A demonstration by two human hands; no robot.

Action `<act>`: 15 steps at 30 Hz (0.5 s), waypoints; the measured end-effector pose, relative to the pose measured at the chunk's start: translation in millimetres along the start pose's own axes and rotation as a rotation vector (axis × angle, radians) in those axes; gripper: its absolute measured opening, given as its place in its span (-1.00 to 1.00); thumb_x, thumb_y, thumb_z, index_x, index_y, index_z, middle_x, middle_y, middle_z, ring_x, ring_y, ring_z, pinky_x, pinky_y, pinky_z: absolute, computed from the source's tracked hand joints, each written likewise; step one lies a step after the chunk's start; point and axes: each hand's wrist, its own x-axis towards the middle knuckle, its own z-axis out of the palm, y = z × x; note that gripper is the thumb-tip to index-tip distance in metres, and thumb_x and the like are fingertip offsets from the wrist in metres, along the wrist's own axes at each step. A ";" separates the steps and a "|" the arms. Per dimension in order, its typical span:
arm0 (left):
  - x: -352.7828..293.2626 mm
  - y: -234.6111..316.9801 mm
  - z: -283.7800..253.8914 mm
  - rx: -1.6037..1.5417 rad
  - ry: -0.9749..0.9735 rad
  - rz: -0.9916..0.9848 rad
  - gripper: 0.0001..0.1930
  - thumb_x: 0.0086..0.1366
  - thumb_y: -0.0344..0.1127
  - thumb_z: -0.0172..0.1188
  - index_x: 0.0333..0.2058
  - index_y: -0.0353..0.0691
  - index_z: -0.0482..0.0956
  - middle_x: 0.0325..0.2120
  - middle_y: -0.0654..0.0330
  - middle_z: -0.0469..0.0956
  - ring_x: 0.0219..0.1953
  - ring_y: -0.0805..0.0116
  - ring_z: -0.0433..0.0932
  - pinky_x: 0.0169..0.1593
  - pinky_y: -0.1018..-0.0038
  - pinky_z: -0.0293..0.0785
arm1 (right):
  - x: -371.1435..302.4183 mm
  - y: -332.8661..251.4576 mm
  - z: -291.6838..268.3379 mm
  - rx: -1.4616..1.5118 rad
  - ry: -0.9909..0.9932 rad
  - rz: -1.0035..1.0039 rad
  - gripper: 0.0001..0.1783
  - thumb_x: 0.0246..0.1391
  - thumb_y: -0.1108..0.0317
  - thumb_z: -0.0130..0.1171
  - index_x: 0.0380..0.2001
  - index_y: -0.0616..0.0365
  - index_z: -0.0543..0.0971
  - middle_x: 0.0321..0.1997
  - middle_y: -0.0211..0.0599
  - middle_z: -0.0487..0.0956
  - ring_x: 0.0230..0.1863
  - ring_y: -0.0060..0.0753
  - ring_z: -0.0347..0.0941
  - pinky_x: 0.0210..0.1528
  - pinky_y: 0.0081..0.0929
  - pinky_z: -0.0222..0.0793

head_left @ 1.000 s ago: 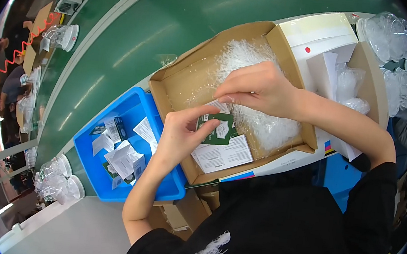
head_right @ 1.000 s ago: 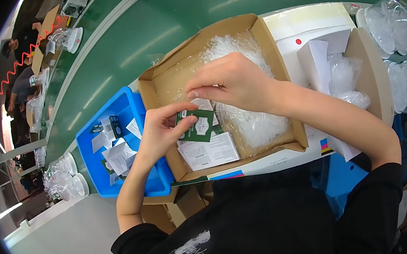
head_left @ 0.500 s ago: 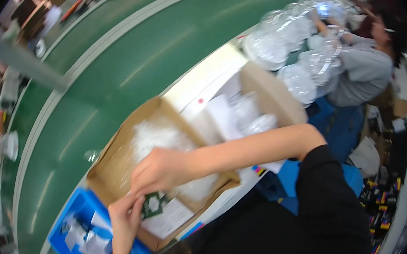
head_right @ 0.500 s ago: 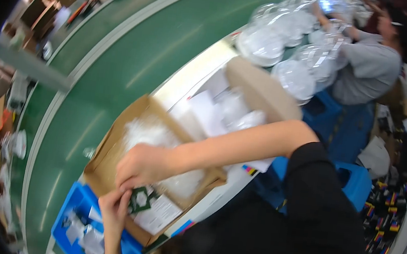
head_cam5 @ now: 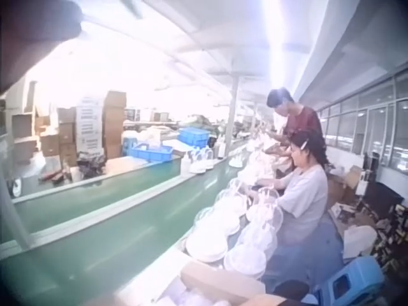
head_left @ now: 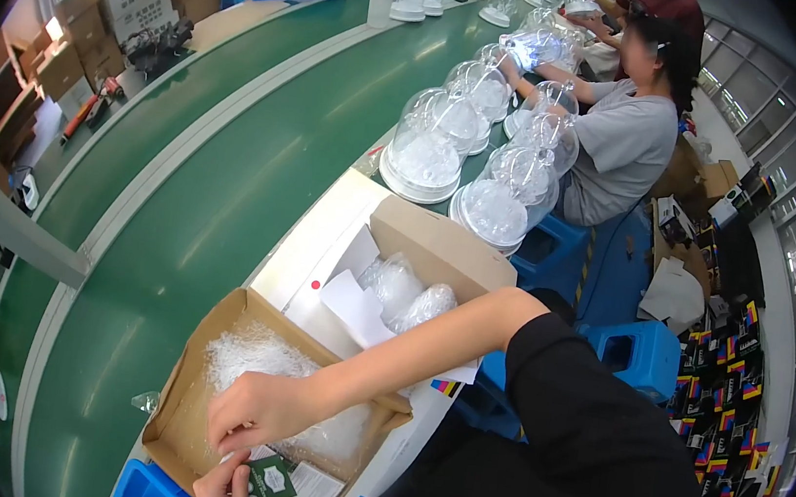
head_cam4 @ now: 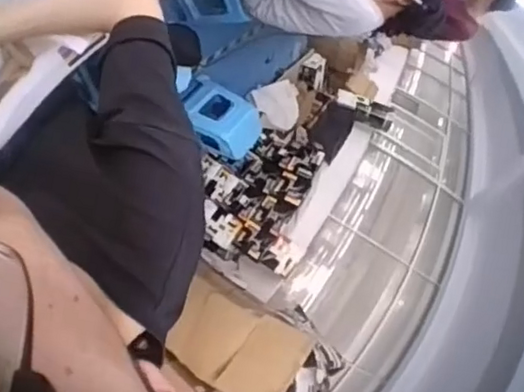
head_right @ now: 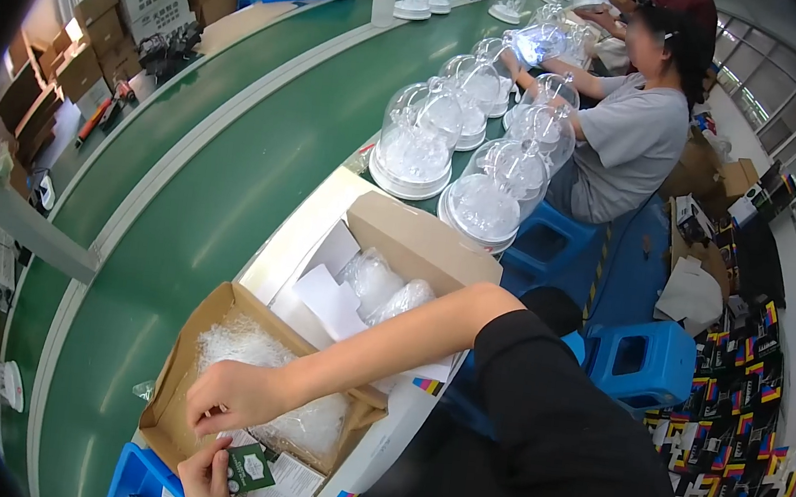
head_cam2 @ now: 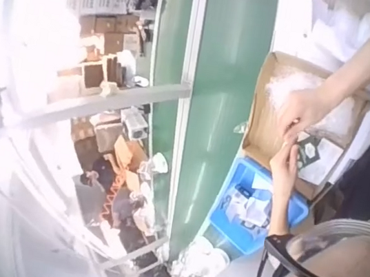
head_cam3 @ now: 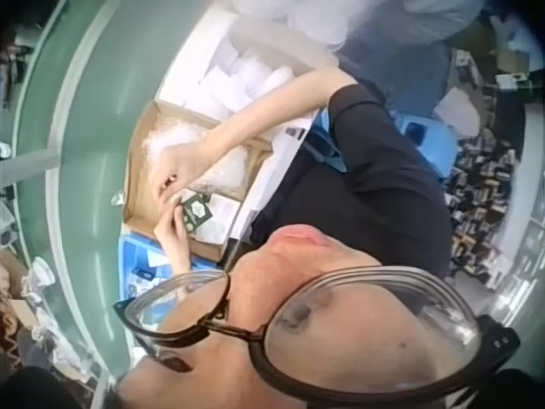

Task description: Assemble small circuit board components into plastic domes and package them into cardboard boxes on a factory production line.

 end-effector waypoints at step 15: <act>-4.9 -18.6 4.4 0.026 0.037 0.008 -0.84 0.28 -0.43 0.15 -0.31 -0.48 0.51 -0.66 0.05 0.40 -0.52 0.60 0.32 -0.46 0.49 0.31 | -1.7 7.2 12.7 -0.066 -0.134 -0.142 -0.95 -0.05 0.32 0.27 -0.45 -0.02 0.62 -0.46 -0.43 0.52 -0.44 -0.27 0.51 -0.49 -0.38 0.39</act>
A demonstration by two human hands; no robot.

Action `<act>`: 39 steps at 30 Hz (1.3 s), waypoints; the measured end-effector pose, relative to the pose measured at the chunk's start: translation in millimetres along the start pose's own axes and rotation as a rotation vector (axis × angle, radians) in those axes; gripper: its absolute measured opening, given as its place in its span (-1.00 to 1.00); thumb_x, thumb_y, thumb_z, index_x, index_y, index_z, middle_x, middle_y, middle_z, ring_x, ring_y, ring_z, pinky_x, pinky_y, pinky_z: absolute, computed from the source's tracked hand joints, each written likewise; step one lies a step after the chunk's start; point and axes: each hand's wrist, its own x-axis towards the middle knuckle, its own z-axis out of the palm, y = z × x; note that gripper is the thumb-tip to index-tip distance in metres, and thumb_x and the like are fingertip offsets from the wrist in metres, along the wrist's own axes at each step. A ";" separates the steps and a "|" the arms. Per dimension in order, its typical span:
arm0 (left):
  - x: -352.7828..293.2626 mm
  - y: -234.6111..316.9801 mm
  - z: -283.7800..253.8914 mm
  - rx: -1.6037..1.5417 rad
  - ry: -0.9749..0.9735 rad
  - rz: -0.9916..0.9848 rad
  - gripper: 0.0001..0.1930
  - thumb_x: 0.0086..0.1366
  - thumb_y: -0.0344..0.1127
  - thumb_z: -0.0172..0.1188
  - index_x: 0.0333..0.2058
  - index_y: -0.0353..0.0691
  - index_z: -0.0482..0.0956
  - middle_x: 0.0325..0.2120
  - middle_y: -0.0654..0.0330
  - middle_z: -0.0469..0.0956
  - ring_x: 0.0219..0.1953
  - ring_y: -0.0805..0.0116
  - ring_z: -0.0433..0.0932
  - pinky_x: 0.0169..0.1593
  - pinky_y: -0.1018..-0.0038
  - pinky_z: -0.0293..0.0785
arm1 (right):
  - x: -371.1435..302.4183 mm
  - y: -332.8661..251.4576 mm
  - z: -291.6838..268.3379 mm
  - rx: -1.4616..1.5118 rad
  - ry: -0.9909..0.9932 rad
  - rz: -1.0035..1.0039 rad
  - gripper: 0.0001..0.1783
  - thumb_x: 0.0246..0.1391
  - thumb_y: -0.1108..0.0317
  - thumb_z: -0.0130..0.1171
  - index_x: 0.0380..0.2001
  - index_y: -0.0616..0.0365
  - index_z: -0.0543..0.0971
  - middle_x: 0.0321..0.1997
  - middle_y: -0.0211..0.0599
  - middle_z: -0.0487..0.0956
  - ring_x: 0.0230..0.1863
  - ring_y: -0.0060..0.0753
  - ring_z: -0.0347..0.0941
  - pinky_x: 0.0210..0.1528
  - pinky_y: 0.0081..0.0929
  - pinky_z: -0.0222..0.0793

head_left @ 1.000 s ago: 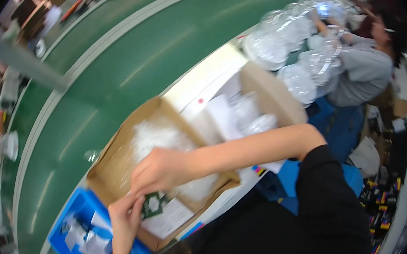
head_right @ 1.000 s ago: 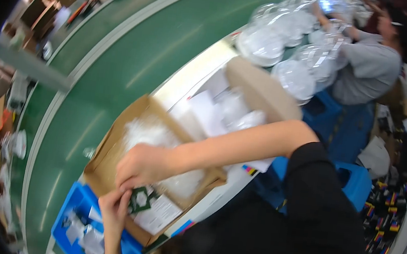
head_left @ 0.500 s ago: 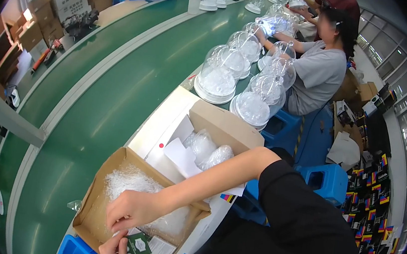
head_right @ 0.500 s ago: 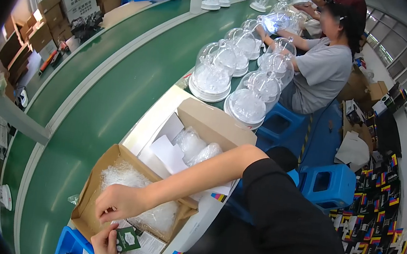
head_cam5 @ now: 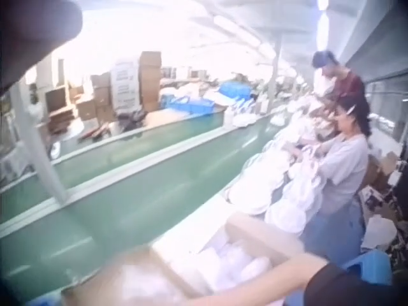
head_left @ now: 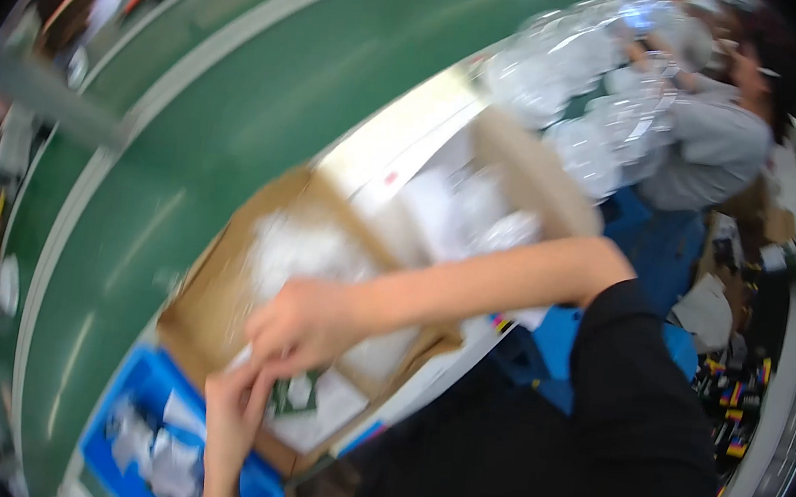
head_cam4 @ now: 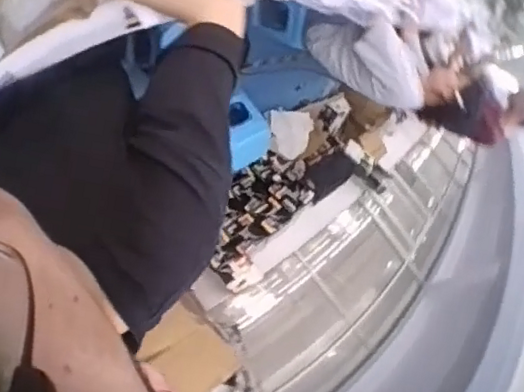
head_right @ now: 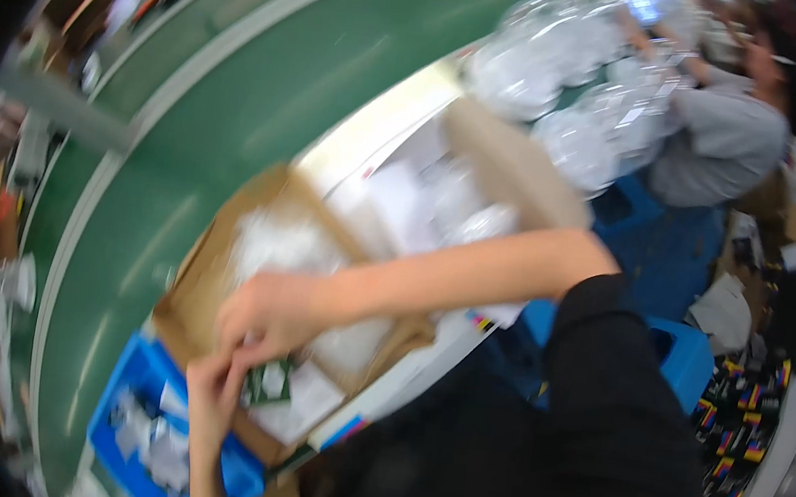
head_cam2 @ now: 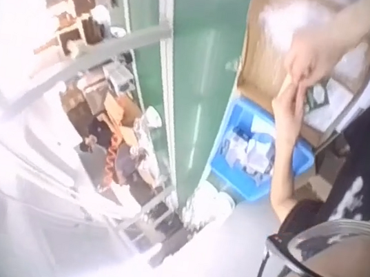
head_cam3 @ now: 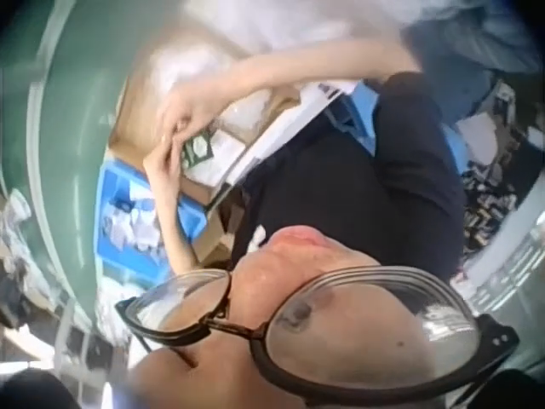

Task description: Assemble small circuit board components into plastic domes and package them into cardboard boxes on a factory production line.

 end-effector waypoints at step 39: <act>-0.1 -24.7 -0.7 -0.396 0.231 -0.229 -0.83 0.33 -0.46 0.14 -0.14 -0.34 0.61 -0.62 0.49 0.42 -0.61 0.83 0.21 -0.58 0.74 0.02 | -5.2 6.0 -10.3 -0.301 -0.043 0.075 -0.86 -0.16 0.48 0.26 -0.50 0.06 0.49 -0.49 -0.48 0.47 -0.57 -0.43 0.46 -0.60 -0.53 0.37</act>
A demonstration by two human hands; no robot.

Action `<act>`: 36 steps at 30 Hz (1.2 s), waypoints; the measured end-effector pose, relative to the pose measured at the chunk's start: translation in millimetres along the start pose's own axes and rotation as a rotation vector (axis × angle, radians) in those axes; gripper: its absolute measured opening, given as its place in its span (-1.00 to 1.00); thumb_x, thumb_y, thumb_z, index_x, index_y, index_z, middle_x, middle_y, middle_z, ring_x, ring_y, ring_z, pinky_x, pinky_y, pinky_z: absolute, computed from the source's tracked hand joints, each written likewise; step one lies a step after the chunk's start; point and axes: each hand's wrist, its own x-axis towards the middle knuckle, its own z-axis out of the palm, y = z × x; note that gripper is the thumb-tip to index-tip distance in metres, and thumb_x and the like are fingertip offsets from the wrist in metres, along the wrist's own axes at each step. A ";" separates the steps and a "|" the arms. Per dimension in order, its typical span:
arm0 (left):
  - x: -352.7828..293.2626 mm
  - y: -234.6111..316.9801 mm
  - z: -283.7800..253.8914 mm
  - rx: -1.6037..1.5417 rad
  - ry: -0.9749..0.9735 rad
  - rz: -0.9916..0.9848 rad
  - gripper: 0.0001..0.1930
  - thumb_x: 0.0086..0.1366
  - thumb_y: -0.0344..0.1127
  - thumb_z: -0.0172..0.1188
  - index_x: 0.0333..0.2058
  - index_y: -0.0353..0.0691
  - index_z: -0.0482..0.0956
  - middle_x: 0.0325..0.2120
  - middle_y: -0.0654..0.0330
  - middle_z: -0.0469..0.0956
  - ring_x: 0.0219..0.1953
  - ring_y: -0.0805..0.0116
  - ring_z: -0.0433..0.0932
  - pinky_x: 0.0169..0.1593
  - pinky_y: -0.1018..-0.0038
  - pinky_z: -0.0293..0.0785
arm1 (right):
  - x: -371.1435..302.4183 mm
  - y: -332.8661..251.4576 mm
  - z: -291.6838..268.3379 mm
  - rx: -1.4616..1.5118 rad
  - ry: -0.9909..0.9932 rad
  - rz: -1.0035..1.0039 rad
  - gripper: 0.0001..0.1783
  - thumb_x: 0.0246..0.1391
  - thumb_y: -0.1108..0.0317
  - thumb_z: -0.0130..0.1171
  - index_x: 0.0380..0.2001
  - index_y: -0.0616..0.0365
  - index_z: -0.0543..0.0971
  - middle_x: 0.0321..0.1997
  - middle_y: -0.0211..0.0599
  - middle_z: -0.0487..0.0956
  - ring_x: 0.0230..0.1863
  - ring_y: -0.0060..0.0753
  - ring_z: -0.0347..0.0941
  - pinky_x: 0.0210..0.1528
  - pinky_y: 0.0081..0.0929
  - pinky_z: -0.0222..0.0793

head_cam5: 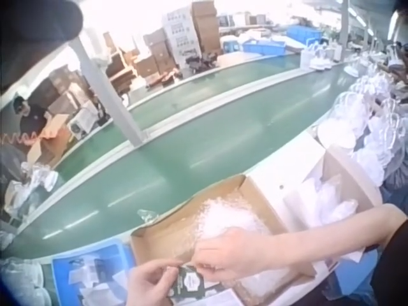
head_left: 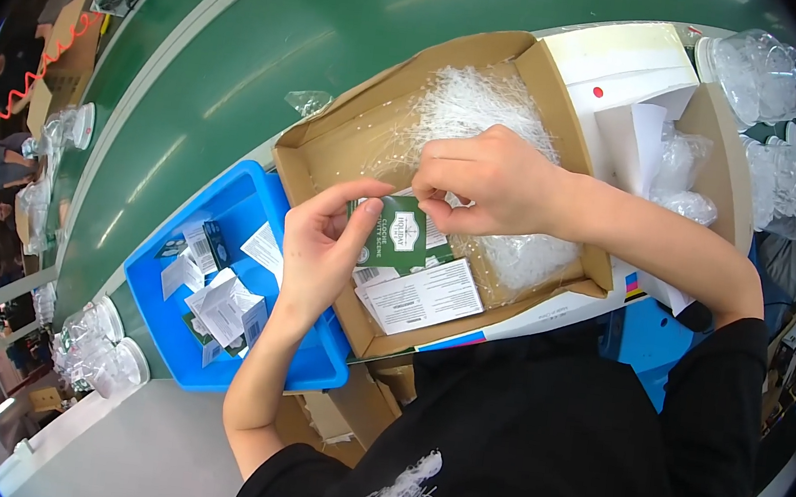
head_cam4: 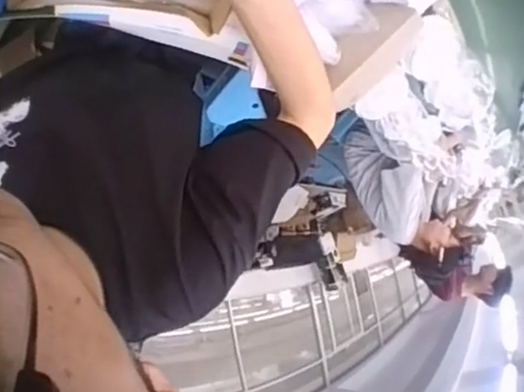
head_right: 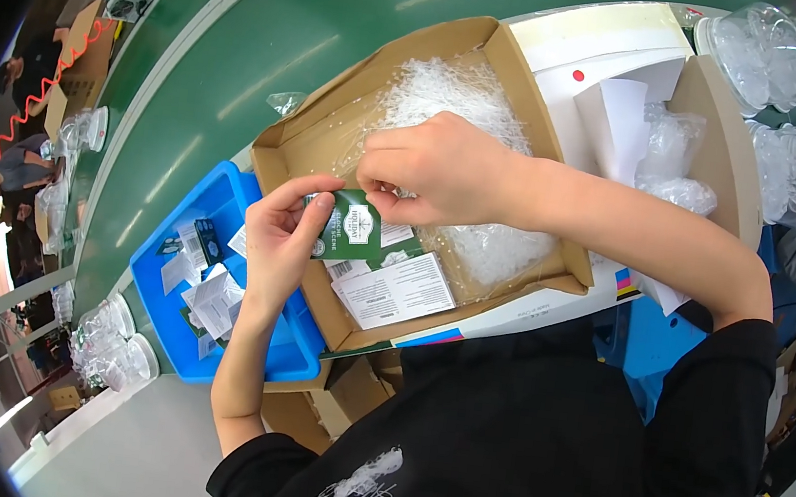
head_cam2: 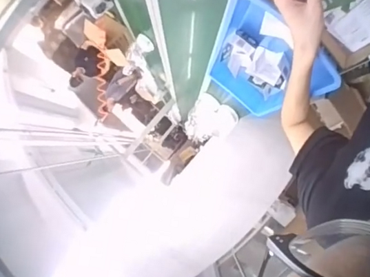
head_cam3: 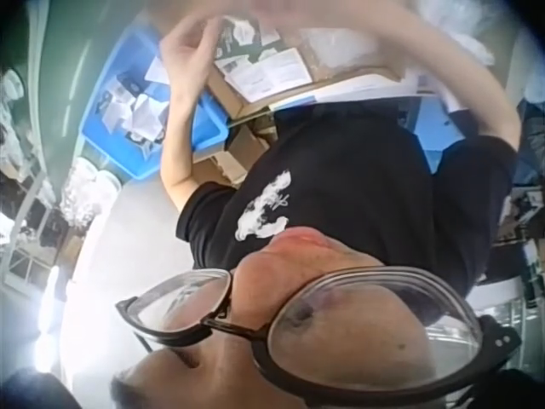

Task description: Assemble small circuit board components into plastic domes and package them into cardboard boxes on a factory production line.

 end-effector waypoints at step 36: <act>-0.4 4.1 -1.0 -0.135 0.009 0.020 -0.79 0.33 -0.47 0.15 -0.09 -0.39 0.55 -0.51 0.35 0.54 -0.49 0.75 0.41 -0.46 0.76 0.26 | 3.2 -0.6 -0.1 -0.011 0.131 0.095 -0.84 -0.15 0.50 0.25 -0.50 0.09 0.46 -0.50 -0.46 0.49 -0.57 -0.49 0.49 -0.57 -0.57 0.38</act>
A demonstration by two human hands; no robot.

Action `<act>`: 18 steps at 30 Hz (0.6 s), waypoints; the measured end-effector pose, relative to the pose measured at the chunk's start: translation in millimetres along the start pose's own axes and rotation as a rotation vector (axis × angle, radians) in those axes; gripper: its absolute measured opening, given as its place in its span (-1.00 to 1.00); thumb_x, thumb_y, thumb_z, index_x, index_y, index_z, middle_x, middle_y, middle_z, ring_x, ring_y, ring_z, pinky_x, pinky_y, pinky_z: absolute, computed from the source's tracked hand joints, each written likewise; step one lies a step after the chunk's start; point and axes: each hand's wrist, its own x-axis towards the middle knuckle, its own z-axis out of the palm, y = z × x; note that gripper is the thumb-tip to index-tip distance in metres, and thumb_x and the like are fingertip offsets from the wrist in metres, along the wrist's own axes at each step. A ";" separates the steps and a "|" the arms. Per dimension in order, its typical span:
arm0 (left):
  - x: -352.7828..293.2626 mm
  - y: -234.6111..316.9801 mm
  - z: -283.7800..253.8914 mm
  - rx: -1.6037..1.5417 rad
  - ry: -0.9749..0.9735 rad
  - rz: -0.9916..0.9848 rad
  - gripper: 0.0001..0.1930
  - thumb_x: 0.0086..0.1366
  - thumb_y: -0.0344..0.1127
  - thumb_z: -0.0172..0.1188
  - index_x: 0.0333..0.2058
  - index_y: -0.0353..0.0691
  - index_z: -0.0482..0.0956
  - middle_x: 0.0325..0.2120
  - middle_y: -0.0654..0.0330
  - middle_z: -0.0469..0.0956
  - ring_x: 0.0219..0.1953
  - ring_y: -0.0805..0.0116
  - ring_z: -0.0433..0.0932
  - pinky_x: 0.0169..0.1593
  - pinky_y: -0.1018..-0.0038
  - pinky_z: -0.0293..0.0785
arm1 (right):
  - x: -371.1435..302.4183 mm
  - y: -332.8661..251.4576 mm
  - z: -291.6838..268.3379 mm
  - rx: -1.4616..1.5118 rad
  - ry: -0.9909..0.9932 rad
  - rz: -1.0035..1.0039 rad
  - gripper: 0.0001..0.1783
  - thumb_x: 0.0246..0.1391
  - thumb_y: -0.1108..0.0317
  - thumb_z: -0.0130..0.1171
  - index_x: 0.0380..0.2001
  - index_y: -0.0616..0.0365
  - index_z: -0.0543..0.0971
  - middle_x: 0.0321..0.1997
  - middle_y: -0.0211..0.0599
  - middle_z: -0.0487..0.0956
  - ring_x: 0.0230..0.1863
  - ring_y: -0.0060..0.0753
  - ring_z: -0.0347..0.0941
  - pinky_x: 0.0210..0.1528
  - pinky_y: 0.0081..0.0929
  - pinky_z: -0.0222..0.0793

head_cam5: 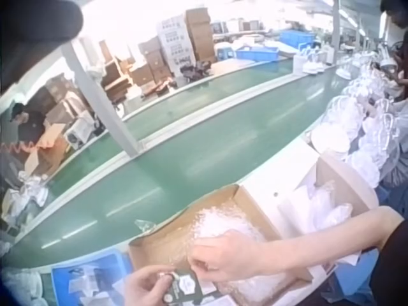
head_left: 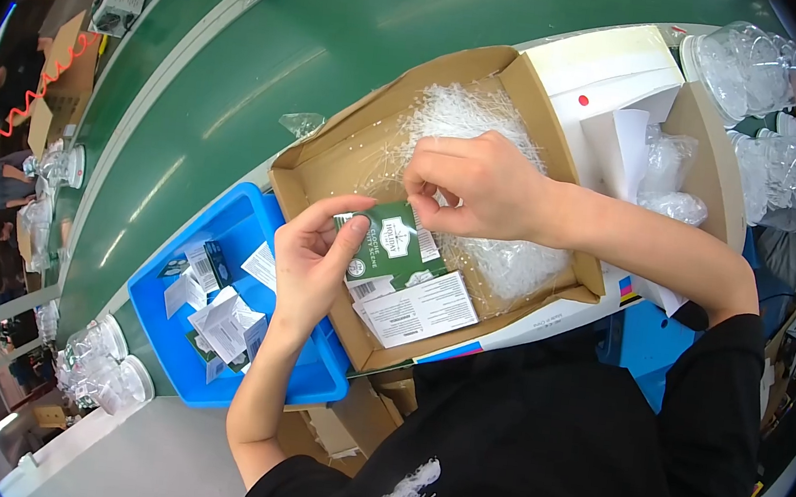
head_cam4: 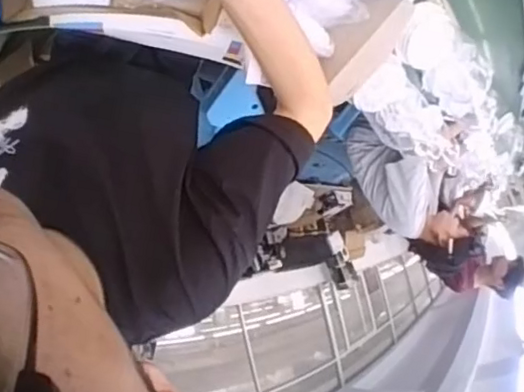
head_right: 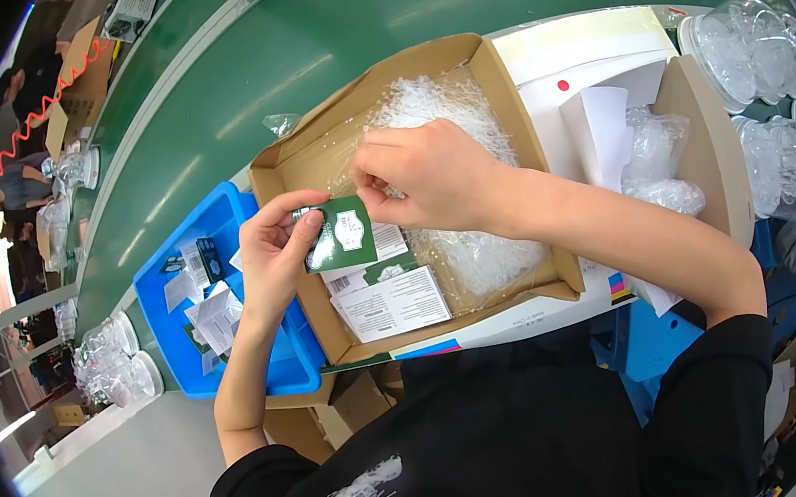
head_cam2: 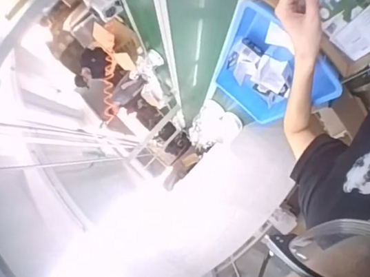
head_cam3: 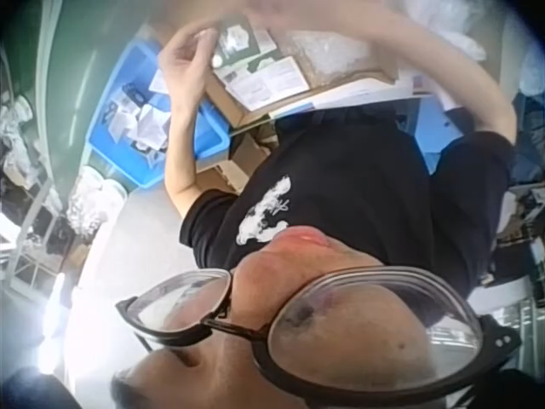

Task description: Assemble small circuit board components into plastic domes and package them into cardboard boxes on a factory production line.

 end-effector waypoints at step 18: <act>0.2 1.7 0.3 -0.021 -0.009 -0.006 -0.79 0.32 -0.48 0.15 -0.08 -0.40 0.54 -0.46 0.32 0.57 -0.48 0.74 0.43 -0.47 0.77 0.27 | 0.5 0.3 -1.2 -0.036 -0.058 -0.014 -0.89 -0.10 0.48 0.24 -0.49 0.09 0.49 -0.49 -0.46 0.49 -0.56 -0.44 0.47 -0.58 -0.53 0.37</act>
